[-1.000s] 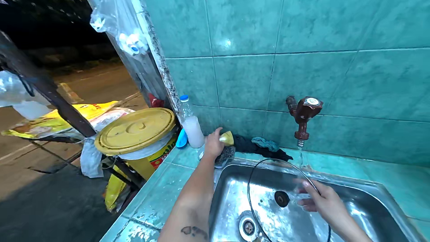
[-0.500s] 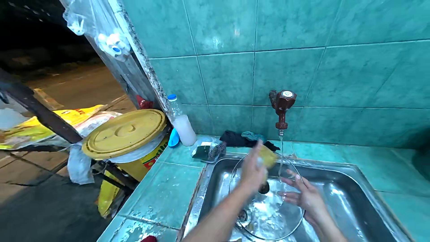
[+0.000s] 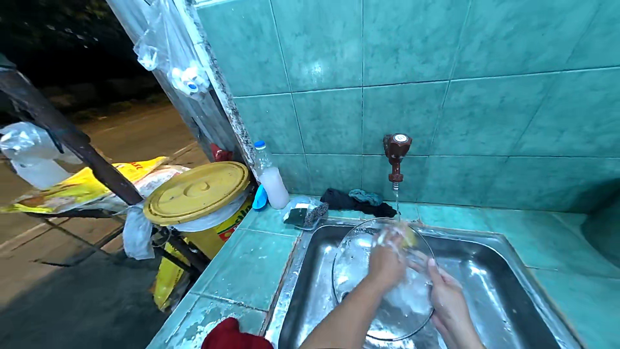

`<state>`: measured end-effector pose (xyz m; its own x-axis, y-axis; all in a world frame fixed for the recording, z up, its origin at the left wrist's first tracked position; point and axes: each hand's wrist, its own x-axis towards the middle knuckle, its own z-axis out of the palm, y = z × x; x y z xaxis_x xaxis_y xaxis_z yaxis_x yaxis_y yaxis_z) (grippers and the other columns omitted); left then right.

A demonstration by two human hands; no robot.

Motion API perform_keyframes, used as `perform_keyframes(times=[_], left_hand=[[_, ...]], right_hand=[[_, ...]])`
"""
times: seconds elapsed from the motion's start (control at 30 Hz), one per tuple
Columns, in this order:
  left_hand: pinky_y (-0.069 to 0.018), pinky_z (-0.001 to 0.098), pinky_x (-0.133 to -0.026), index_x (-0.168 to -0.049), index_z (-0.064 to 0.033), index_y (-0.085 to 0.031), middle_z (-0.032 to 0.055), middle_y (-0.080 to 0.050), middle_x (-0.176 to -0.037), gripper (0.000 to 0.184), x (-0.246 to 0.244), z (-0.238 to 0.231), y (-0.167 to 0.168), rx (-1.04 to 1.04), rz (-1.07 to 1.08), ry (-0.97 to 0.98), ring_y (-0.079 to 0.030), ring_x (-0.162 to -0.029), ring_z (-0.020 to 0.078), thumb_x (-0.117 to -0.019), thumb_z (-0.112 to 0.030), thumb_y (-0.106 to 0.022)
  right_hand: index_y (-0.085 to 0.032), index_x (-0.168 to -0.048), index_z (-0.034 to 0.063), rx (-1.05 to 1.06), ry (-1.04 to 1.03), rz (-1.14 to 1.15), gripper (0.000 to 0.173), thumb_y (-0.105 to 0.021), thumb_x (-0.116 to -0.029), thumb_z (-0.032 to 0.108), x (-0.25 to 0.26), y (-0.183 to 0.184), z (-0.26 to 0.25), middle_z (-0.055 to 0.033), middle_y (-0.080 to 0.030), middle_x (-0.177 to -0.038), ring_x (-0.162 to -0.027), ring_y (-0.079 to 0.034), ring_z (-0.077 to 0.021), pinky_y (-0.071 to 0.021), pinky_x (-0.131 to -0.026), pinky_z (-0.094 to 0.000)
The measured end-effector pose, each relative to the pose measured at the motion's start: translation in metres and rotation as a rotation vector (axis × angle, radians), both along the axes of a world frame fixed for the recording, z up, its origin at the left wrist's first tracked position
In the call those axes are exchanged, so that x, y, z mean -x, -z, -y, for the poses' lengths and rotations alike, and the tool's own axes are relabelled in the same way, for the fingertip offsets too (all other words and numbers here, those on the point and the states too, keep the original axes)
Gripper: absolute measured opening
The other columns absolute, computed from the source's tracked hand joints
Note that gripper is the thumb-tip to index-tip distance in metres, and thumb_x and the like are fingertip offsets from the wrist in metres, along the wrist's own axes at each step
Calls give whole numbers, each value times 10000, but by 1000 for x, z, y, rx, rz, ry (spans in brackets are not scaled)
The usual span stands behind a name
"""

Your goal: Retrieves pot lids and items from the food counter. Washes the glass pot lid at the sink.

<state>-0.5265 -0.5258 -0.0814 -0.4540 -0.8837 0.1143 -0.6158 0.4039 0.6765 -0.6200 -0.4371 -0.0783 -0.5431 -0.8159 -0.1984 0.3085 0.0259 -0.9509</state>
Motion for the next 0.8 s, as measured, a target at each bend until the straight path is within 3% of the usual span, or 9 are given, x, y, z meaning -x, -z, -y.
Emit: perform_keyframes(times=[0.07,0.2,0.33,0.4,0.5,0.6,0.67,0.73,0.8], left_hand=[[-226,552,-1245,-1604,-144,-359,131,-328,-1656,543,-2,6,-8,-39,92,-82,-258,-1550,318,-1082,-280,-425],[-171,583,-1255,-1598,-129,-371,171,-358,-1634,589,7,-51,-6,-19,0,130,-268,-1543,346,-1036,-240,-503],[-209,599,-1236,-1603,-217,-377,123,-366,-1640,599,-29,-65,28,-4,89,158,-293,-1536,326,-1028,-254,-542],[-183,592,-1246,-1615,-214,-346,125,-327,-1658,607,-53,-50,41,-16,181,24,-263,-1545,336,-1033,-253,-516],[-173,589,-1251,-1625,-191,-313,149,-289,-1669,633,-54,-51,41,-54,213,-85,-247,-1549,351,-1028,-255,-512],[-218,587,-1236,-1623,-187,-322,175,-317,-1653,612,-34,-79,34,-63,170,92,-288,-1532,362,-1046,-287,-501],[-218,592,-1238,-1592,-182,-398,162,-373,-1627,599,-28,-80,36,38,99,210,-309,-1526,349,-1016,-250,-545],[-153,607,-1252,-1601,-190,-380,144,-337,-1651,601,-27,-59,33,99,116,228,-232,-1557,342,-1024,-247,-538],[-107,625,-1254,-1613,-188,-351,132,-293,-1673,593,-24,-27,24,129,158,107,-174,-1571,357,-1047,-289,-493]], right_hand=[[-618,-1269,-56,49,-23,31,365,-367,-1125,168,2,-4,-1,-129,-759,-994,-748,-752,-194,-632,-628,-337],[-636,-1196,-26,51,99,7,348,-380,-1124,199,15,-4,11,-21,-673,-836,-634,-619,-49,-529,-570,-219],[-539,-1388,18,14,57,112,440,-302,-1143,295,43,1,4,-133,-749,-1036,-721,-742,-205,-607,-581,-318],[-530,-1396,27,2,49,152,445,-305,-1141,314,48,0,-2,-157,-745,-1047,-729,-751,-258,-626,-588,-363],[-544,-1386,32,-14,51,175,445,-306,-1141,318,45,3,-2,-153,-750,-1019,-713,-752,-256,-624,-575,-353],[-550,-1373,27,-34,25,191,439,-310,-1142,312,39,8,5,-140,-754,-1004,-676,-739,-219,-600,-537,-318],[-584,-1317,22,-53,15,164,428,-304,-1143,295,34,13,5,-102,-764,-955,-628,-701,-136,-524,-482,-239],[-585,-1317,23,-81,-12,147,427,-300,-1143,289,29,12,-2,-103,-746,-968,-642,-697,-154,-550,-508,-277],[-562,-1348,14,-82,-57,182,422,-313,-1142,284,21,8,-10,-160,-742,-996,-703,-745,-260,-628,-578,-378]])
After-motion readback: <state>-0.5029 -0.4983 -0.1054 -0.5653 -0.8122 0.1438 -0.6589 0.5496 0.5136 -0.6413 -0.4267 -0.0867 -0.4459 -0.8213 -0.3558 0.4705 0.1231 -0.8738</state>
